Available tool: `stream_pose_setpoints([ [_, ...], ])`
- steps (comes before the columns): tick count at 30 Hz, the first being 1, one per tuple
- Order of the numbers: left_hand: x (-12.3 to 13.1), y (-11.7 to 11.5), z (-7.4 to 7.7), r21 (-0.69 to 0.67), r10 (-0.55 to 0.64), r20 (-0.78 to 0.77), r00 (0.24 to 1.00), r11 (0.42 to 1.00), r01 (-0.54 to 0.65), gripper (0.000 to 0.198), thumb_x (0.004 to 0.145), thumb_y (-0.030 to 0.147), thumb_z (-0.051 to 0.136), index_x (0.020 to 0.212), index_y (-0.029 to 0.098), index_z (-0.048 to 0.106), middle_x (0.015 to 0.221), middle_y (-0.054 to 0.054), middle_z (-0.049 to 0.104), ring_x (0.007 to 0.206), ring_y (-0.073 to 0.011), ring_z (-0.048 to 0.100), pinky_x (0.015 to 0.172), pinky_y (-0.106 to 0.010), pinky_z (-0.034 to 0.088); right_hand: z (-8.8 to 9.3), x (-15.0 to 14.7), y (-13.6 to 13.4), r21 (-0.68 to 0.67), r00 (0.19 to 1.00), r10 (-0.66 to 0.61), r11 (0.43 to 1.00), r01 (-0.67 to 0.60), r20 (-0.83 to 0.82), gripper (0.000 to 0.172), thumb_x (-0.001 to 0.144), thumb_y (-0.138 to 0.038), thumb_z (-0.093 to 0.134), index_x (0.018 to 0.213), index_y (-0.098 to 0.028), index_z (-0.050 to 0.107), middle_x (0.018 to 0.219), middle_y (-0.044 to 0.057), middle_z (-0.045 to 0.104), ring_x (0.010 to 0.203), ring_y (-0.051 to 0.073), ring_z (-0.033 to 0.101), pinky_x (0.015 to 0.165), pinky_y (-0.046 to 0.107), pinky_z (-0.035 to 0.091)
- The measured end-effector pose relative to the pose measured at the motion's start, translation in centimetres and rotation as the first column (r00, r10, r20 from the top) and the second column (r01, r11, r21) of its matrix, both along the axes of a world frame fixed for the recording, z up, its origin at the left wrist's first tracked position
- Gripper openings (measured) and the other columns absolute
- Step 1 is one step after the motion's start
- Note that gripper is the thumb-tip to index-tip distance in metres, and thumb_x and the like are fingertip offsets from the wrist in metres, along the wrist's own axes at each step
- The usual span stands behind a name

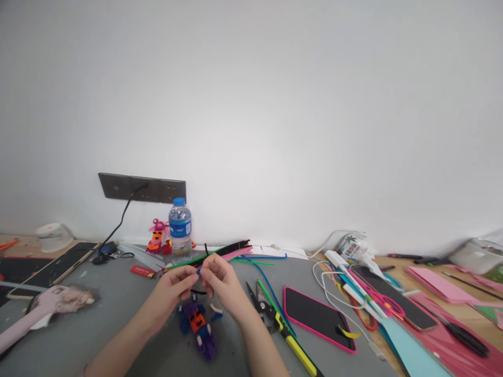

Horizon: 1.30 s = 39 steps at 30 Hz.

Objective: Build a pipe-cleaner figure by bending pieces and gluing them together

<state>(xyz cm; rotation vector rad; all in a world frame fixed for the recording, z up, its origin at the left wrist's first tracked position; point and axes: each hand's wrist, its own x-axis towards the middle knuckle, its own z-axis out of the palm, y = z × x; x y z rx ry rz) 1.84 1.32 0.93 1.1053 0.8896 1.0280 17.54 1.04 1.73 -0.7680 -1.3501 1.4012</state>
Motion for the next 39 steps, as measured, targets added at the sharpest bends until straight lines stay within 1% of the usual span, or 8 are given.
stream_pose_setpoints([
  [8, 0.0, 0.1, 0.2, -0.005, 0.004, -0.015, 1.0, 1.0, -0.004, 0.038, 0.067, 0.05, 0.078, 0.07, 0.014, 0.065, 0.06, 0.005, 0.047, 0.049, -0.0058, 0.031, 0.047, -0.02, 0.021, 0.1, 0.0, -0.1, 0.031, 0.998, -0.001, 1.0, -0.001, 0.061, 0.033, 0.085, -0.048, 0.065, 0.08, -0.019, 0.05, 0.058, -0.007, 0.05, 0.043, 0.006, 0.039, 0.042, 0.019, 0.031],
  [13, -0.1, 0.0, 0.4, 0.051, -0.042, -0.105, 0.994, 0.998, 0.048, 0.039, 0.07, 0.053, 0.073, 0.068, 0.015, 0.063, 0.056, 0.007, 0.042, 0.049, -0.0071, 0.027, 0.048, -0.022, 0.017, 0.2, 0.2, -0.1, 0.03, 0.997, 0.014, 0.999, -0.017, 0.073, 0.031, 0.087, -0.046, 0.064, 0.08, -0.019, 0.051, 0.058, -0.007, 0.049, 0.045, 0.007, 0.039, 0.044, 0.019, 0.032],
  [20, -0.8, 0.0, 1.1, 0.156, -0.084, -0.221, 0.972, 0.98, 0.12, 0.035, 0.073, 0.05, 0.069, 0.067, 0.016, 0.064, 0.065, 0.0, 0.056, 0.064, -0.0146, 0.044, 0.062, -0.025, 0.033, 0.0, 0.8, -0.1, -0.003, 0.99, 0.065, 0.998, -0.066, 0.124, 0.032, 0.085, -0.047, 0.065, 0.08, -0.019, 0.051, 0.059, -0.006, 0.049, 0.046, 0.007, 0.04, 0.044, 0.019, 0.033],
  [26, -0.4, -0.1, 0.5, 0.272, -0.058, -0.424, 0.904, 0.944, 0.188, 0.025, 0.074, 0.038, 0.066, 0.061, 0.017, 0.063, 0.06, 0.001, 0.053, 0.06, -0.0148, 0.043, 0.057, -0.025, 0.029, 0.7, 1.7, -0.6, -0.036, 0.938, 0.155, 0.988, -0.151, 0.311, 0.025, 0.085, -0.04, 0.065, 0.077, -0.019, 0.053, 0.059, -0.006, 0.047, 0.049, 0.009, 0.038, 0.046, 0.02, 0.029],
  [29, -0.1, -0.2, 0.2, 0.271, -0.017, -0.464, 0.886, 0.949, 0.161, 0.021, 0.073, 0.035, 0.066, 0.06, 0.017, 0.064, 0.06, 0.0, 0.056, 0.059, -0.0152, 0.045, 0.057, -0.025, 0.031, 0.8, 2.0, -0.7, 0.013, 0.908, 0.096, 0.994, -0.111, 0.408, 0.021, 0.085, -0.035, 0.065, 0.074, -0.019, 0.055, 0.061, -0.006, 0.046, 0.052, 0.01, 0.038, 0.048, 0.022, 0.028],
  [33, -0.2, 0.2, 0.1, 0.252, 0.033, -0.385, 0.922, 0.965, 0.071, 0.021, 0.073, 0.037, 0.067, 0.071, 0.016, 0.069, 0.065, -0.002, 0.064, 0.063, -0.0177, 0.052, 0.059, -0.026, 0.037, 0.6, 1.7, -0.2, 0.051, 0.961, -0.034, 0.998, 0.021, 0.274, 0.026, 0.086, -0.042, 0.064, 0.076, -0.02, 0.053, 0.06, -0.006, 0.047, 0.051, 0.01, 0.039, 0.049, 0.023, 0.029],
  [36, -0.5, 0.5, 0.2, 0.235, 0.059, -0.306, 0.95, 0.972, 0.016, 0.023, 0.07, 0.039, 0.07, 0.075, 0.016, 0.071, 0.071, -0.004, 0.068, 0.068, -0.0197, 0.056, 0.064, -0.028, 0.042, 0.6, 1.0, 0.0, 0.0, 0.992, -0.058, 0.998, 0.058, 0.112, 0.032, 0.082, -0.048, 0.066, 0.078, -0.02, 0.051, 0.061, -0.005, 0.052, 0.048, 0.009, 0.038, 0.049, 0.023, 0.029],
  [39, -0.4, 0.5, 0.1, 0.217, 0.061, -0.226, 0.972, 0.976, -0.011, 0.025, 0.07, 0.041, 0.071, 0.074, 0.017, 0.07, 0.073, -0.004, 0.068, 0.071, -0.0203, 0.058, 0.067, -0.028, 0.045, 0.6, 0.4, 0.1, -0.043, 0.997, -0.072, 0.996, 0.074, 0.04, 0.034, 0.078, -0.047, 0.071, 0.078, -0.019, 0.052, 0.064, -0.004, 0.056, 0.048, 0.008, 0.04, 0.049, 0.022, 0.03],
])
